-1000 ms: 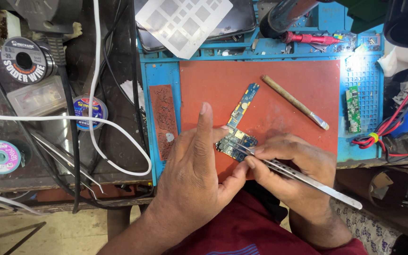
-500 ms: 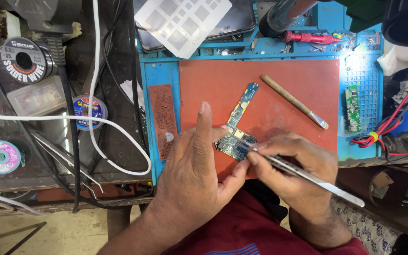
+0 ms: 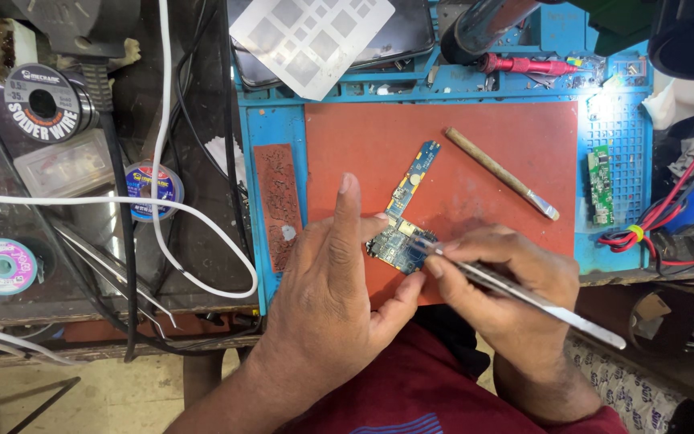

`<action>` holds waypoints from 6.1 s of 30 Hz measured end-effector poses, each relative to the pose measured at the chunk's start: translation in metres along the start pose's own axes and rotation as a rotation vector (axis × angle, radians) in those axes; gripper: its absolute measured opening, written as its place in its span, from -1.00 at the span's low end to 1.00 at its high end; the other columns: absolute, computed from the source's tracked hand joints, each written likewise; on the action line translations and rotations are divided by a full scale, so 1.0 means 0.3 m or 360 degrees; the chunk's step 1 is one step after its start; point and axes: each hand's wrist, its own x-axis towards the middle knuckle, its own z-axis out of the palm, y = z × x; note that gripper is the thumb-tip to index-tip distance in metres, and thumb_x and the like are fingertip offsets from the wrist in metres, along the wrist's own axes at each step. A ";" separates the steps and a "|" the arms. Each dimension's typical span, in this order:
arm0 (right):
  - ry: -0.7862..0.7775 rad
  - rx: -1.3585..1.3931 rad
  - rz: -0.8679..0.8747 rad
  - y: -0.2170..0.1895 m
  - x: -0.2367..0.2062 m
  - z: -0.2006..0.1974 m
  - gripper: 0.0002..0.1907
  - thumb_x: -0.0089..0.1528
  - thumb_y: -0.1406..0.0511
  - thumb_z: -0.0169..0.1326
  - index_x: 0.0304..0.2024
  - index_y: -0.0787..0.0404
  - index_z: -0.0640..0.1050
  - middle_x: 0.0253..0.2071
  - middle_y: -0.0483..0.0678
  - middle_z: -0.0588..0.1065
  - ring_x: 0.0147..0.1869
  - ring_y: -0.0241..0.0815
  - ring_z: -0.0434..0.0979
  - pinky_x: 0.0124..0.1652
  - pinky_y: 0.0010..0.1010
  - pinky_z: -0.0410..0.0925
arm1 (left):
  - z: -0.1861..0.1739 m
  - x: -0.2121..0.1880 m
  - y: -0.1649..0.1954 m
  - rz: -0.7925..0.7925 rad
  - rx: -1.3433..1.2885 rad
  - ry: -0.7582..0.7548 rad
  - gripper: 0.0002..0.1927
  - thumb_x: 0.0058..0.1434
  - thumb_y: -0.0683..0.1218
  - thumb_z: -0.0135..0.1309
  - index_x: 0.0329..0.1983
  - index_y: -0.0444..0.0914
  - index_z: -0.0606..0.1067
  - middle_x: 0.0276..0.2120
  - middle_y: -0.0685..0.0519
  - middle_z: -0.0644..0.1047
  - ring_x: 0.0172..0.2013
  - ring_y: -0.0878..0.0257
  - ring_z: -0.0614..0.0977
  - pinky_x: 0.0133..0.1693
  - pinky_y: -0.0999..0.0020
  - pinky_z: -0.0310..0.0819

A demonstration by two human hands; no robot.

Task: The person uses a metal pick tool to scrape and clean a small blue circuit board on a red mat. They then switch to a soldering iron to work on the same board, applying heat to specific areas. The workspace contains various electronics repair tools and components.

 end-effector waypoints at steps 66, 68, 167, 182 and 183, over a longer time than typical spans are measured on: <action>-0.0006 0.0008 -0.0013 -0.010 0.008 -0.002 -0.75 0.11 0.47 0.36 -0.22 0.35 0.56 -0.32 0.03 0.61 -0.35 -0.30 0.62 -0.37 -0.56 0.43 | 0.000 0.000 0.001 0.0019 0.0022 0.0021 0.12 0.20 -0.06 0.37 0.52 -0.46 -0.16 0.06 -0.13 0.52 0.09 0.02 0.55 0.17 0.15 0.46; -0.0053 0.0067 -0.0047 -0.011 0.008 -0.003 -0.76 0.13 0.47 0.35 -0.21 0.35 0.55 -0.32 0.02 0.60 -0.32 -0.30 0.65 -0.34 -0.57 0.47 | -0.001 0.001 0.001 0.0012 0.0018 0.0010 0.13 0.18 -0.05 0.37 0.52 -0.47 -0.16 0.06 -0.13 0.52 0.08 0.02 0.54 0.17 0.14 0.45; -0.0028 0.0028 -0.0063 0.001 0.009 0.008 -0.75 0.12 0.45 0.37 -0.21 0.34 0.56 -0.28 0.02 0.61 -0.31 -0.34 0.62 -0.33 -0.58 0.44 | 0.004 0.000 -0.007 0.0029 0.0019 0.0017 0.12 0.17 -0.07 0.37 0.52 -0.45 -0.17 0.08 -0.17 0.51 0.09 0.01 0.55 0.18 0.14 0.46; -0.0051 -0.0014 -0.0133 -0.002 0.012 0.008 -0.74 0.11 0.44 0.38 -0.21 0.34 0.57 -0.27 0.03 0.61 -0.28 -0.32 0.65 -0.31 -0.58 0.47 | 0.004 -0.003 -0.008 0.0021 -0.0002 -0.0001 0.13 0.17 -0.07 0.36 0.52 -0.46 -0.18 0.08 -0.18 0.51 0.09 -0.01 0.54 0.19 0.12 0.45; -0.0073 -0.0017 -0.0164 -0.002 0.013 0.008 -0.74 0.11 0.44 0.38 -0.21 0.34 0.57 -0.27 0.03 0.61 -0.27 -0.32 0.66 -0.32 -0.58 0.48 | 0.003 -0.003 -0.008 0.0011 -0.0007 -0.0008 0.13 0.16 -0.07 0.36 0.52 -0.46 -0.18 0.08 -0.18 0.52 0.09 -0.01 0.55 0.19 0.12 0.45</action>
